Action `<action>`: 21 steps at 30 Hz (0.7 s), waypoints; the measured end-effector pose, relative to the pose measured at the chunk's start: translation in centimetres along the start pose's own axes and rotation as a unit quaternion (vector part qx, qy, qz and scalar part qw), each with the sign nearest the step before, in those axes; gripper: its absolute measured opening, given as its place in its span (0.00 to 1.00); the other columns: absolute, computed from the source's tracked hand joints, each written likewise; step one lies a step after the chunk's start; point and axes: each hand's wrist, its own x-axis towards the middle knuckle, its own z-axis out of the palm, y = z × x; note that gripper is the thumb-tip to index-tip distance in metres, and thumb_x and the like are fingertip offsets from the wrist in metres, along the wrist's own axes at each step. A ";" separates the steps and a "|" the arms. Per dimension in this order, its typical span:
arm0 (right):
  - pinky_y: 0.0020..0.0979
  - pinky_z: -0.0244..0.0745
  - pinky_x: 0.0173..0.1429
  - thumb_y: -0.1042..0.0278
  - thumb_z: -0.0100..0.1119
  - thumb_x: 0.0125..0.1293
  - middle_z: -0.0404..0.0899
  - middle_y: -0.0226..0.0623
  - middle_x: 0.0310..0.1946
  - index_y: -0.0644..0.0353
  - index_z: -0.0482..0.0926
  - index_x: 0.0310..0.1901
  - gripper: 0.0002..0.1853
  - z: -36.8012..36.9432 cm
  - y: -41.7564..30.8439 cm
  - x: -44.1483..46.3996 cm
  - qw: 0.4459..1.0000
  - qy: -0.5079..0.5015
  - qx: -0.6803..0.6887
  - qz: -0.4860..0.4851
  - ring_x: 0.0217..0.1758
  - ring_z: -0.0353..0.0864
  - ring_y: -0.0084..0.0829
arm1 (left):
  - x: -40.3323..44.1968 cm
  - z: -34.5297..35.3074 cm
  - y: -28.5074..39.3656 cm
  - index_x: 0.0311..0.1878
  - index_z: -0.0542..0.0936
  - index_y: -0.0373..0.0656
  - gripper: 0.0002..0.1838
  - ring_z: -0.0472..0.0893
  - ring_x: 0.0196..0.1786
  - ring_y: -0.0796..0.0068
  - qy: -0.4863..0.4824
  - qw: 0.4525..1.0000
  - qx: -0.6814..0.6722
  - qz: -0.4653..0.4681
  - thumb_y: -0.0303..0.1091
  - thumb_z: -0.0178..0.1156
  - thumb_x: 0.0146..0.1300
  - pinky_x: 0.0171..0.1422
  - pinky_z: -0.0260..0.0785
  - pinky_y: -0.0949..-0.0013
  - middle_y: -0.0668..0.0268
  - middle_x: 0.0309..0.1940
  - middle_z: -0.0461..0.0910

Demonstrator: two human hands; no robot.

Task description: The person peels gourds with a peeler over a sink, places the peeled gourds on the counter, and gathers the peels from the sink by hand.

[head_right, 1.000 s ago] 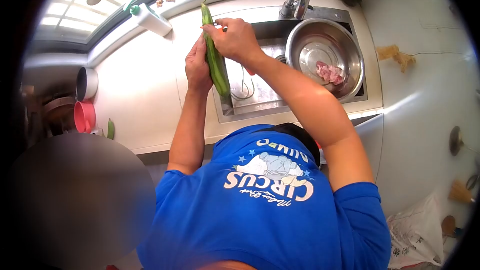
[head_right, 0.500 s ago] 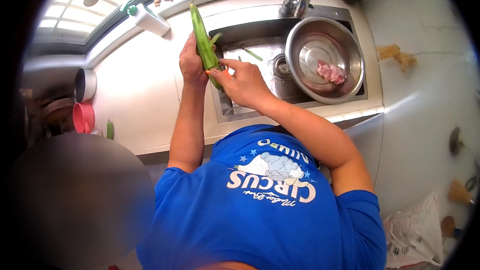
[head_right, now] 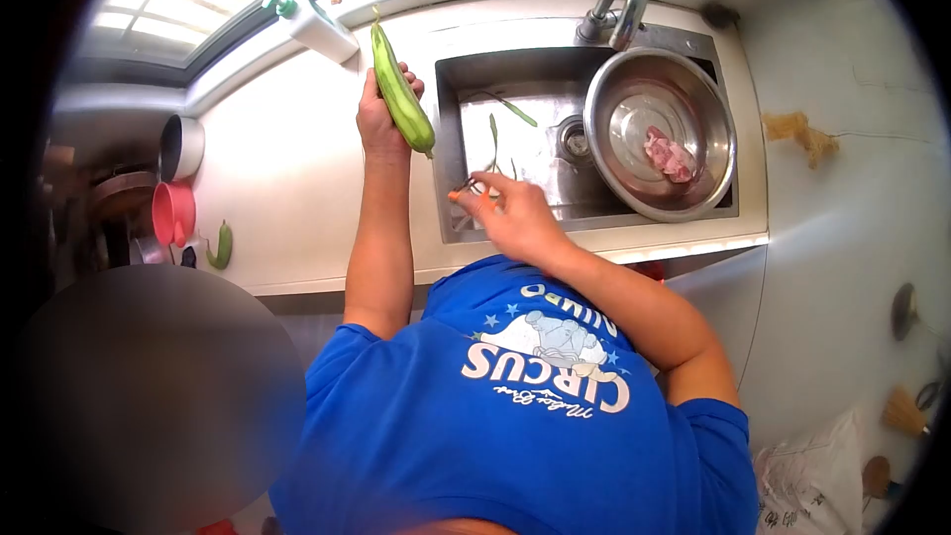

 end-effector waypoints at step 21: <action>0.31 0.82 0.40 0.47 0.70 0.69 0.88 0.44 0.29 0.66 0.88 0.53 0.27 -3.3 -6.9 14.9 0.990 0.143 0.004 -0.015 0.31 0.87 0.28 | -7.1 1.7 -2.3 0.56 0.80 0.33 0.21 0.79 0.35 0.76 -0.149 0.966 0.203 -0.065 0.44 0.48 0.84 0.42 0.74 0.71 0.63 0.38 0.82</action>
